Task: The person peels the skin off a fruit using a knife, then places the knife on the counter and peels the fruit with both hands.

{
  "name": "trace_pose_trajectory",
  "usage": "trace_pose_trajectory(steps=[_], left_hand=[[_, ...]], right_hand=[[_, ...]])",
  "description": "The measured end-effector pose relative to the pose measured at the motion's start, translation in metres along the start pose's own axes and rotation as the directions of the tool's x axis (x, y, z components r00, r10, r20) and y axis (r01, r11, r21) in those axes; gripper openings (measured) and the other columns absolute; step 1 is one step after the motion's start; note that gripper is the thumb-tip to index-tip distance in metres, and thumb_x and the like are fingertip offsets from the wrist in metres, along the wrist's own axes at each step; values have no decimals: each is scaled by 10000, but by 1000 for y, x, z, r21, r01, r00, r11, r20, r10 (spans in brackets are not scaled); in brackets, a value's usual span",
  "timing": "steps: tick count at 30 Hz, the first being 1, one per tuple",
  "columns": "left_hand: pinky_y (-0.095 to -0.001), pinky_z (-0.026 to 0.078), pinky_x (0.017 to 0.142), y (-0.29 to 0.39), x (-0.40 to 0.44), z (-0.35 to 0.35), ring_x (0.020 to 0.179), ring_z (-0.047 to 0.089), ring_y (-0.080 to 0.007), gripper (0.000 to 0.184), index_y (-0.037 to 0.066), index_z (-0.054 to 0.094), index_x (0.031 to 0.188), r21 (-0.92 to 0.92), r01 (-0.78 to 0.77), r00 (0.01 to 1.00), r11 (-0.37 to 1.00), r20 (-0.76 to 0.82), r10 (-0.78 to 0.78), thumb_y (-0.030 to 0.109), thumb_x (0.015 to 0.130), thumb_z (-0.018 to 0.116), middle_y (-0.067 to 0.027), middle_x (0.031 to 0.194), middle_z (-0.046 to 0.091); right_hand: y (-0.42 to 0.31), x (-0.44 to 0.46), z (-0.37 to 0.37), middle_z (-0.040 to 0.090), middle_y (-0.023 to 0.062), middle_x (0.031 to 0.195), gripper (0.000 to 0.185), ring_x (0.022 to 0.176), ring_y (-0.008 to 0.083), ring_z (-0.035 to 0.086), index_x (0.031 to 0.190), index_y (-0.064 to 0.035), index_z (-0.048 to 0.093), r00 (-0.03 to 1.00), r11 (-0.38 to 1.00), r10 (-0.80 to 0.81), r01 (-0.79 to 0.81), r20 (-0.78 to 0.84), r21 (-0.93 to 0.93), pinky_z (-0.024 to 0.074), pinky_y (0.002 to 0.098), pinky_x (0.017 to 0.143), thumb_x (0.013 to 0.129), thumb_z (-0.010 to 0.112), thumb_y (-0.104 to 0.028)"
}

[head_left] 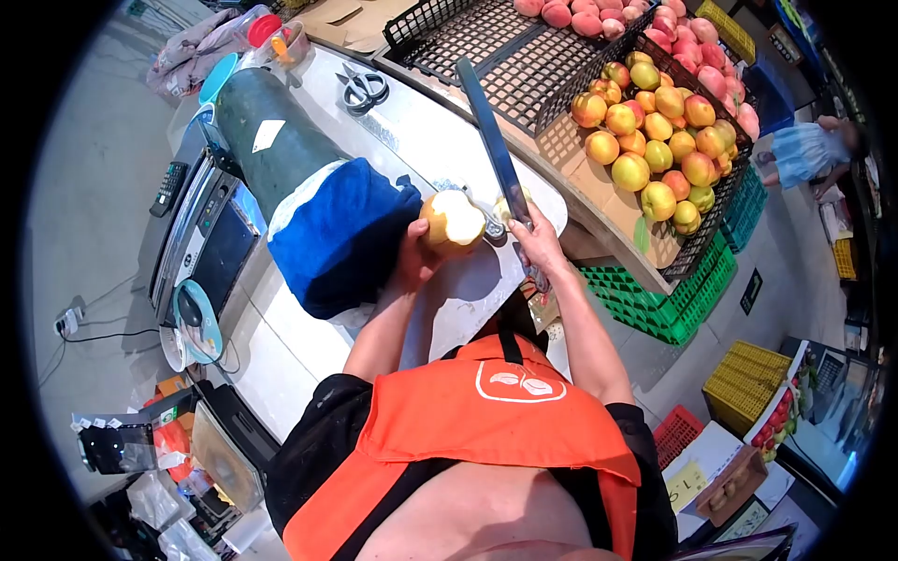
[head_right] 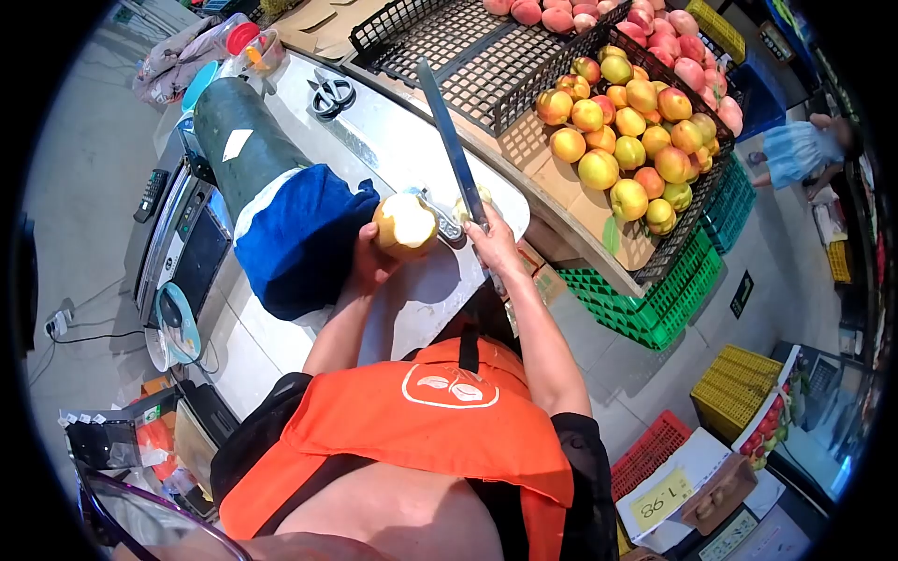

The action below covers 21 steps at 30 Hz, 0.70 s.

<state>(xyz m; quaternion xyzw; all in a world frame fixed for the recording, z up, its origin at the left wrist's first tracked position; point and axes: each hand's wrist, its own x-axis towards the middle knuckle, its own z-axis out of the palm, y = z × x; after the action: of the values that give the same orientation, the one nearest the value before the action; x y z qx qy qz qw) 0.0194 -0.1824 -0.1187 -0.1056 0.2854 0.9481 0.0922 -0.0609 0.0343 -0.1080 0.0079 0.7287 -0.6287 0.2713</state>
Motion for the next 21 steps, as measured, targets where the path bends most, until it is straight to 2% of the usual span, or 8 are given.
trace_pose_trajectory(steps=[4,7,10,11,13,16,17,21], left_hand=[[-598,482,847,-5,10,8,1129,544,-341,694,63,397,1346,-61,-6,1000,998,-15,5,393,773,606,-155,1265,528],[-599,484,846,-6,22,10,1122,548,-346,694,67,388,1351,-99,54,998,994,36,-51,357,764,619,-154,1262,527],[-598,479,859,-9,28,12,1129,545,-342,702,69,383,1354,-114,38,999,993,16,-36,329,752,634,-152,1268,523],[-580,479,874,-9,27,16,1128,546,-335,700,67,384,1350,-98,24,1000,995,14,-23,316,748,640,-148,1261,526],[-544,479,905,-9,23,23,1127,547,-321,697,64,385,1343,-66,-5,1000,998,7,6,289,739,650,-140,1246,531],[-467,474,943,-8,23,23,1122,549,-292,710,60,383,1329,107,-111,992,988,-55,118,260,713,674,-123,1216,532],[-445,473,946,-7,22,28,1115,551,-280,710,60,383,1321,136,-133,988,982,-61,142,256,706,680,-119,1203,531],[-394,472,945,-2,17,54,1091,556,-248,720,62,385,1299,217,-205,976,954,-23,215,250,683,705,-110,1166,524]], right_hand=[[12,7,0,471,-5,518,317,339,99,410,1174,-67,538,997,997,80,-80,-16,19,341,277,326,903,573,-227],[7,6,-1,457,-8,510,312,325,92,406,1151,-47,543,997,984,73,-69,-14,166,319,275,307,913,562,-248],[-5,-2,-3,548,31,608,255,412,127,506,1093,-52,564,998,999,27,-26,-48,23,403,280,377,909,568,-229],[-2,-2,-3,582,66,643,286,455,163,542,1125,-44,553,976,981,-176,163,-130,-107,431,302,425,901,571,-220],[10,-5,0,651,137,712,353,540,235,613,1189,-27,531,797,793,-569,468,-201,-389,487,344,523,886,578,-203],[-26,-45,-3,662,192,884,370,710,311,651,1213,-39,522,870,829,-474,392,-132,-399,506,351,661,874,575,-180],[-34,-57,0,649,184,881,333,710,341,641,1194,-78,540,862,814,-495,418,-107,-403,507,377,630,875,571,-170],[-47,-88,3,646,170,910,334,768,342,638,1173,-82,563,807,618,-591,441,-15,-650,506,386,668,843,608,-115]])
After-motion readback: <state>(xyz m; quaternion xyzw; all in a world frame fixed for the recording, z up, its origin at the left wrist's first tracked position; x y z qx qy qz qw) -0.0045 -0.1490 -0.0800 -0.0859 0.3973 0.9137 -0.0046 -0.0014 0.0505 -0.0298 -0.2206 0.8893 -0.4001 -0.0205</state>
